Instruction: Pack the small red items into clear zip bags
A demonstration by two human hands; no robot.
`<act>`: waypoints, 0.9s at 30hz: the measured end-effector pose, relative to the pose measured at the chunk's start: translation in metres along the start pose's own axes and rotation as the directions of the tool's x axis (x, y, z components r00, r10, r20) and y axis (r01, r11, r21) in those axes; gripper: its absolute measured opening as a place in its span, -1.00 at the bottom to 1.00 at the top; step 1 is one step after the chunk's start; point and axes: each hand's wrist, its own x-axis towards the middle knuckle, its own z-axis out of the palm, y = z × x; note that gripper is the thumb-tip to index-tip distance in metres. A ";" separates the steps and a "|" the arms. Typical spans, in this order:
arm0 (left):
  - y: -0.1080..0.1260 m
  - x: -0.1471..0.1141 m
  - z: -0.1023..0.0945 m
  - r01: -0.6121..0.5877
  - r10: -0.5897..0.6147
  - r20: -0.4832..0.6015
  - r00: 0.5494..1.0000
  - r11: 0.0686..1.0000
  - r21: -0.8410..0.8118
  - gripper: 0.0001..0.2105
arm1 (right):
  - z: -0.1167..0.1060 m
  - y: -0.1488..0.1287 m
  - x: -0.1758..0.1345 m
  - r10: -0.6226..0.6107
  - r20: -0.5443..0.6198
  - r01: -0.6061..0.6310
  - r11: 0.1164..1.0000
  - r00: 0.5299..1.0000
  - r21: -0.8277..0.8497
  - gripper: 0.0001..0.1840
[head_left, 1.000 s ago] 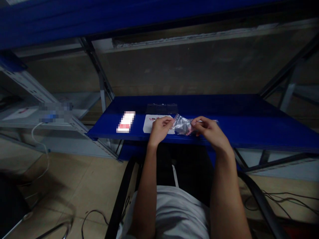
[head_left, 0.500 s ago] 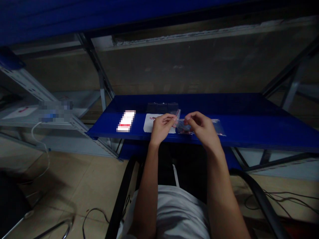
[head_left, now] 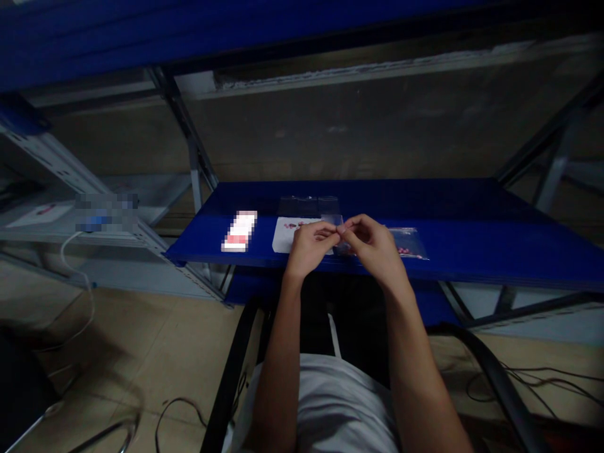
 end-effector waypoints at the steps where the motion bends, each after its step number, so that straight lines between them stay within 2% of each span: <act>1: 0.000 0.000 0.000 0.002 -0.002 0.003 1.000 1.000 0.004 -0.96 | 0.000 -0.001 0.000 -0.006 0.004 0.006 1.000 1.000 -0.010 -0.57; 12: -0.005 0.000 -0.003 -0.012 0.012 0.041 0.999 1.000 -0.002 -0.92 | -0.003 -0.006 -0.003 -0.022 0.055 0.027 0.994 0.998 -0.109 -0.63; 20: -0.003 0.000 -0.005 -0.040 0.037 0.092 0.995 0.999 0.029 -0.85 | -0.003 -0.003 -0.003 -0.023 0.044 0.029 0.989 0.999 -0.143 -0.66; 27: 0.000 -0.001 -0.008 -0.031 0.031 0.060 0.998 0.999 0.005 -0.83 | -0.001 -0.004 -0.003 -0.043 0.046 0.049 0.987 0.998 -0.153 -0.66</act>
